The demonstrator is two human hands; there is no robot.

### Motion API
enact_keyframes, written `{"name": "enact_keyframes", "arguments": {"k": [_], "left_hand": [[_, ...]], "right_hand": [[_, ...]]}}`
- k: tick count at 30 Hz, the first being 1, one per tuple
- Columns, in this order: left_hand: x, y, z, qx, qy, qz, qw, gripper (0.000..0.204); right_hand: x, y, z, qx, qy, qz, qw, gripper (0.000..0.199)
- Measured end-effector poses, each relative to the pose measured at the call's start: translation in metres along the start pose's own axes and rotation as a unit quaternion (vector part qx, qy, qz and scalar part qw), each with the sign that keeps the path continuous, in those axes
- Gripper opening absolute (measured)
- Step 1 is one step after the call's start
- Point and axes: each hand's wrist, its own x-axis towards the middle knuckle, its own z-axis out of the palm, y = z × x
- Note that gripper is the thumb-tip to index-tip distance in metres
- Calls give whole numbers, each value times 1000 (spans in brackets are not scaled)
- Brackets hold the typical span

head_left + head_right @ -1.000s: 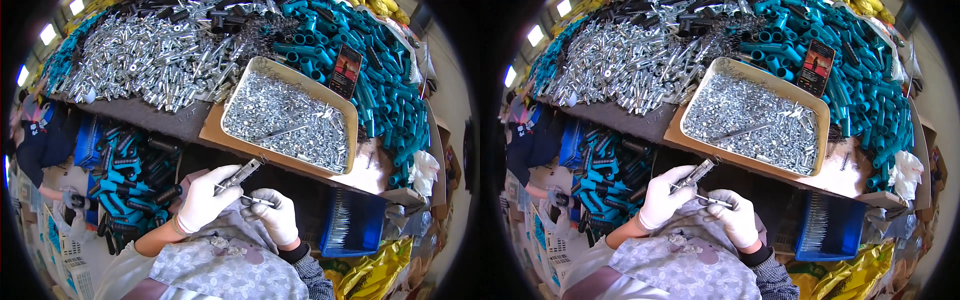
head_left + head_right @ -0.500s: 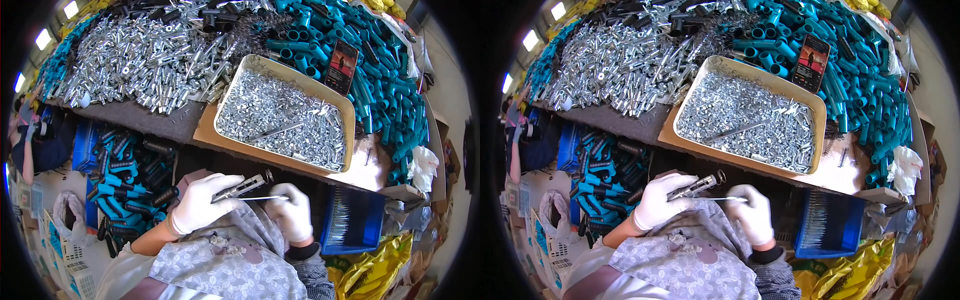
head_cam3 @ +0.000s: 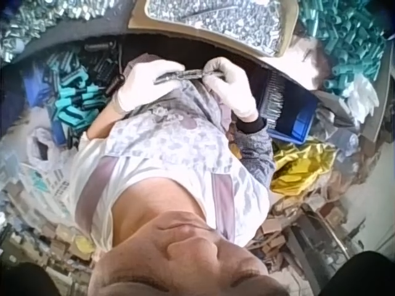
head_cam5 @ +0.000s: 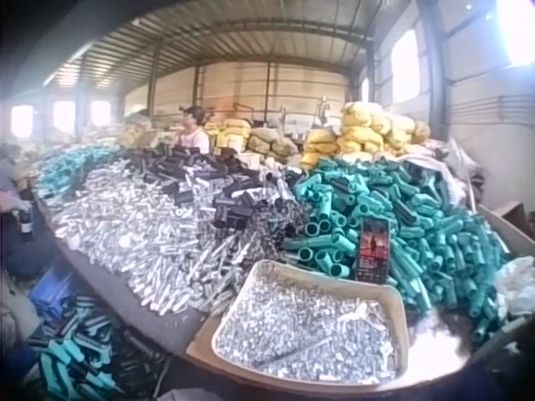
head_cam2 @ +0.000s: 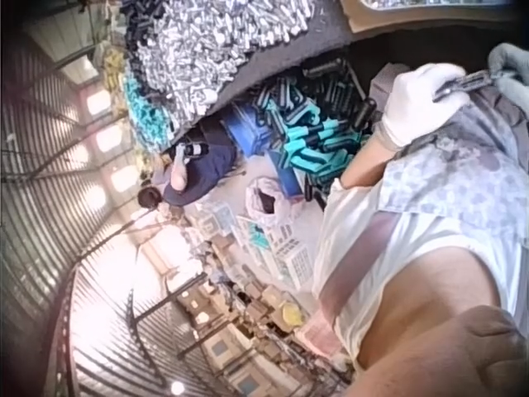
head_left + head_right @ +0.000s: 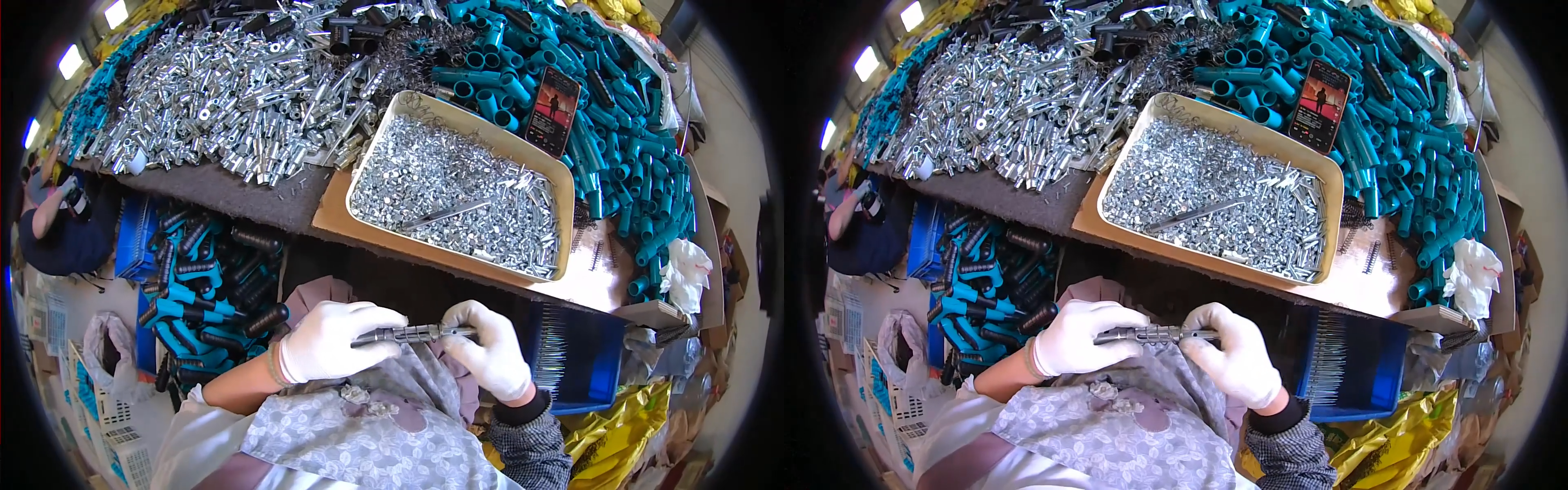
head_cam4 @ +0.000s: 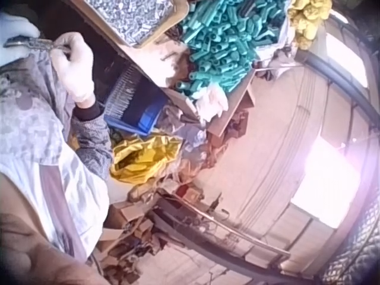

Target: Assembling hand tool components by inserting springs and metal rods into plastic handles.

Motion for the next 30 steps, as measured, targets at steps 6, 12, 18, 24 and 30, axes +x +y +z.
{"name": "enact_keyframes", "arguments": {"k": [6, 12, 18, 24, 30], "left_hand": [[-8, -15, 2, -140, -29, -21, 990, 26], [-2, -14, 8, -113, -13, -20, 993, 27], [-4, -23, 15, -200, 131, 5, 971, 31], [-13, -22, 20, -206, 117, -94, 967, 32], [-8, -18, 23, -185, 97, -127, 970, 32]], "right_hand": [[-1, 10, 12, -76, -13, -136, 988, 24], [5, 7, 6, -137, -20, -162, 977, 27], [43, -20, -81, -137, 137, -201, 960, 17], [129, 2, -171, -555, 309, -114, 764, 34], [205, -9, -215, -614, 333, -59, 713, 48]]}}
